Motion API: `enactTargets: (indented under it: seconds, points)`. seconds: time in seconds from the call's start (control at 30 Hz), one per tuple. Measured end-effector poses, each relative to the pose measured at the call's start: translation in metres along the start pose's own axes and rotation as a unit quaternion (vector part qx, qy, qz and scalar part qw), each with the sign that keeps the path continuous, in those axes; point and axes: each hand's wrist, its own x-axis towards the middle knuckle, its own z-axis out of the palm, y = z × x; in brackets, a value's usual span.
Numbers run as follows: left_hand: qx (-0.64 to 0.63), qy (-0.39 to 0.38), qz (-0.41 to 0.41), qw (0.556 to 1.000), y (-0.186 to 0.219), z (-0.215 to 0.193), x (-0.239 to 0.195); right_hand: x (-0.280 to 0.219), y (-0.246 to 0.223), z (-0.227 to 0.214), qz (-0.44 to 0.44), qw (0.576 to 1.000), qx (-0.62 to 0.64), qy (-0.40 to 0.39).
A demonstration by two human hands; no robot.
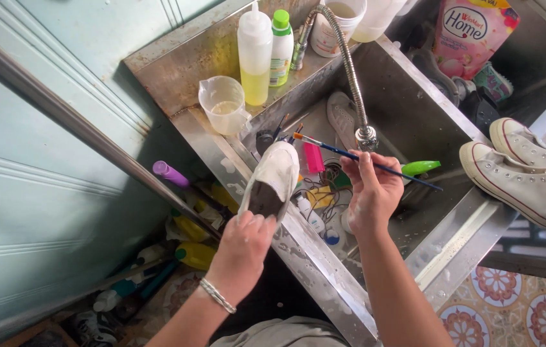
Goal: The person cleans a white sneaker in a sink using a small brush and a cleaning solution. They repeatedly dip the brush into a plastic cup containing liquid and scrub the shoe's surface, including the toe, sides, and laces. The person rinses the brush under the tap and continues scrubbing different areas of the shoe.
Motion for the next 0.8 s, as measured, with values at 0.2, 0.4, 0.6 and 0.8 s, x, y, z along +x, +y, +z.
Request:
enactTargets:
  seconds: [0.2,0.4,0.6,0.8]
  points:
    - [-0.259,0.075,-0.021,0.963,-0.044,0.0,0.013,-0.017,0.023,-0.07,0.0,0.999,-0.008,0.035]
    - [-0.326,0.051,-0.057,0.942,-0.045,-0.01,0.02,-0.029,0.029,-0.078,0.003,1.0,-0.002,0.029]
    - [-0.321,0.031,-0.076,0.944,-0.042,-0.013,0.021,-0.03,0.038,-0.073,0.021,1.0,-0.023,-0.002]
    - [-0.307,0.047,-0.049,0.949,-0.046,-0.006,0.019,-0.03,0.03,-0.077,-0.011,0.999,-0.033,0.014]
